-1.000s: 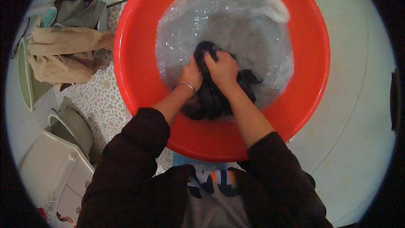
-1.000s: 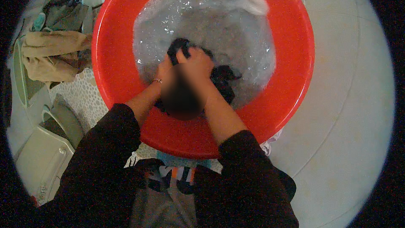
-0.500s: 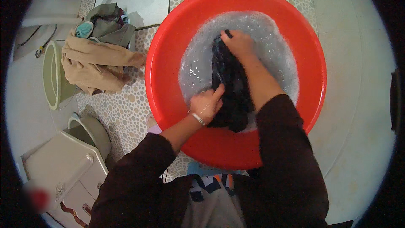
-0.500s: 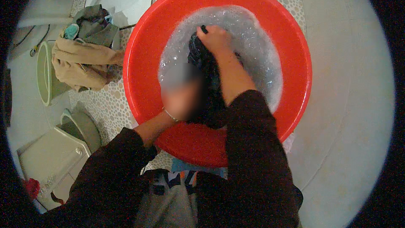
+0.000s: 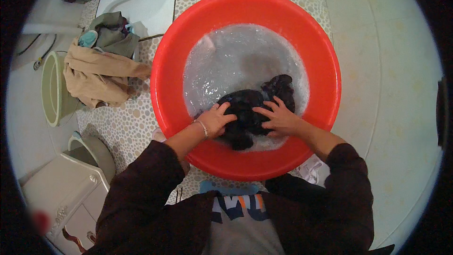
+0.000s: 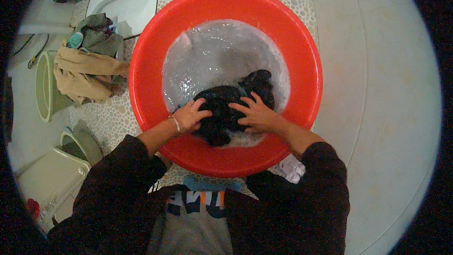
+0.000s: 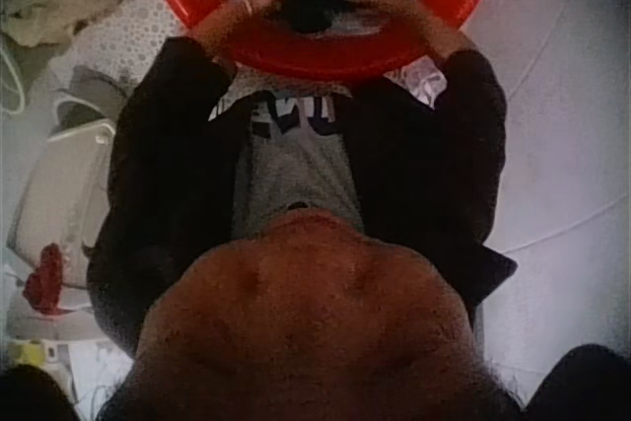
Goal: The person hand washes a red garment and a black garment in a red basin filled with soapy water. They scrub, rinse, and wring out each item before placing them aside. The person also briefly handles a slipper.
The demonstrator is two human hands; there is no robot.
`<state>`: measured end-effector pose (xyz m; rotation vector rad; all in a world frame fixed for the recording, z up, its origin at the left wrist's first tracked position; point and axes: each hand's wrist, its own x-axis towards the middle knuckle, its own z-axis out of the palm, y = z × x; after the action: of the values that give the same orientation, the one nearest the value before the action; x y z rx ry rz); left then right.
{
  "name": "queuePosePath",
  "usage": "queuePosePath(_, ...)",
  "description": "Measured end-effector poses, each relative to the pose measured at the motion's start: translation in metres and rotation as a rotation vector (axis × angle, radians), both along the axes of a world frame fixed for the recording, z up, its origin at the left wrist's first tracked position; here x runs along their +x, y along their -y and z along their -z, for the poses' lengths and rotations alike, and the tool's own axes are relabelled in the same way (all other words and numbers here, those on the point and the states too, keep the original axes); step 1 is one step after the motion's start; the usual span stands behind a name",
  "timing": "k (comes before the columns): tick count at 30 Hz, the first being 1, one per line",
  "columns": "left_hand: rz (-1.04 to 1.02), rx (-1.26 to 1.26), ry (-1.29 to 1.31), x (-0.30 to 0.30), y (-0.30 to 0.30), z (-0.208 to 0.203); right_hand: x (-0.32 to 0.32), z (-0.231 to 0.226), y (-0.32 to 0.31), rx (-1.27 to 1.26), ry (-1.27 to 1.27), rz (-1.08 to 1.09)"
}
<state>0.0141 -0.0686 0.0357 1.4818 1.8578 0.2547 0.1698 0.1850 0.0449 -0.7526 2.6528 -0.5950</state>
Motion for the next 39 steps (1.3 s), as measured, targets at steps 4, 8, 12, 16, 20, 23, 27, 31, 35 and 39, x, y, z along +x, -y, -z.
queuePosePath(4, -0.057, -0.241, 0.079, 0.004, -0.034, 0.028, -0.006, 0.059, 0.016, -0.037, -0.001, 0.14)
queuePosePath(8, -0.1, -0.263, -0.035, 0.005, -0.037, 0.054, -0.032, 0.072, 0.027, 0.009, 0.068, 0.282)
queuePosePath(12, -0.204, -0.445, -0.004, -0.008, -0.054, 0.052, -0.05, 0.067, 0.034, 0.144, 0.169, 0.56)
queuePosePath(16, -0.511, -0.355, -0.023, -0.005, -0.052, 0.056, -0.083, 0.069, 0.035, 0.068, 0.351, 0.864)
queuePosePath(20, -0.821, -0.115, -0.023, -0.002, -0.056, 0.062, -0.109, 0.077, 0.016, -0.235, 0.418, 1.144)
queuePosePath(23, -0.682, -0.024, -0.043, 0.004, -0.047, -0.011, -0.096, 0.087, -0.038, -1.006, 0.278, 1.564)
queuePosePath(27, -0.191, -0.004, -0.111, 0.017, -0.004, -0.064, -0.077, 0.017, -0.021, 0.161, 0.24, 1.542)
queuePosePath(31, -0.274, 0.192, -0.103, 0.025, -0.004, -0.036, -0.047, 0.072, 0.02, -0.081, 0.174, 1.604)
queuePosePath(35, -0.79, 0.167, -0.18, 0.027, -0.029, 0.01, -0.05, 0.091, -0.007, -0.263, 0.354, 1.668)
queuePosePath(39, -1.046, 0.125, 0.11, 0.019, -0.025, 0.057, -0.044, 0.004, 0.027, -0.311, 0.097, 1.298)
